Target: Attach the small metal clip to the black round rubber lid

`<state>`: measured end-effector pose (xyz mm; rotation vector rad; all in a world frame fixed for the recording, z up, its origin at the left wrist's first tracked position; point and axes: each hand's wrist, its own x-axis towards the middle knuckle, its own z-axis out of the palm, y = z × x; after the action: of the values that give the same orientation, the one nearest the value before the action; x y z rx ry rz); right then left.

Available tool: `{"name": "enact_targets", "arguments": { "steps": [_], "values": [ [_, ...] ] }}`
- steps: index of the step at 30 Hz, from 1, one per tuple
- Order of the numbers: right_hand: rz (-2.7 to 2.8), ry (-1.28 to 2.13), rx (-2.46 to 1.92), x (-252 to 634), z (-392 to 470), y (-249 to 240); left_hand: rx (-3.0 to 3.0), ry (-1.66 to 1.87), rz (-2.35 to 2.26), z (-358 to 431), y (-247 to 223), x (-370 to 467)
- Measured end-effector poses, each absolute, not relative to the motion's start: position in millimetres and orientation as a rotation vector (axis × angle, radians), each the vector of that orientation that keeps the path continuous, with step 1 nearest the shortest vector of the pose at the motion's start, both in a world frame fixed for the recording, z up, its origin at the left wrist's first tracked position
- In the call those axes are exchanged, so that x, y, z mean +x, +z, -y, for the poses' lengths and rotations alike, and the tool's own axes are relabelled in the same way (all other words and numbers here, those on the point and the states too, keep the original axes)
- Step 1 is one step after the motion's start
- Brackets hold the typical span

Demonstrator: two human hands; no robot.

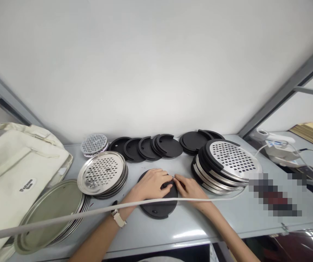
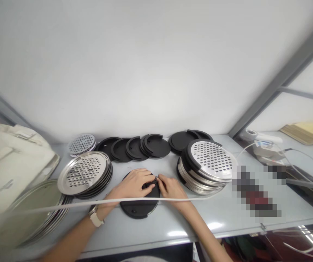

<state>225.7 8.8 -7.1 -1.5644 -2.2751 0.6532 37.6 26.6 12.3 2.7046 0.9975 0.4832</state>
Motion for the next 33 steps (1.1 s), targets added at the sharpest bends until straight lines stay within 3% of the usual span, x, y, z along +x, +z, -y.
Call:
{"name": "enact_targets", "arguments": {
  "steps": [16,33],
  "values": [
    [2.489,0.368,-1.739,223.7,-5.8,-14.9,2.641,0.49,-1.017,-21.6,20.4,37.7],
    [2.247,0.619,-1.575,225.8,-3.2,-12.6,2.638,0.527,-1.064,-20.0,21.0,39.3]
  ]
}}
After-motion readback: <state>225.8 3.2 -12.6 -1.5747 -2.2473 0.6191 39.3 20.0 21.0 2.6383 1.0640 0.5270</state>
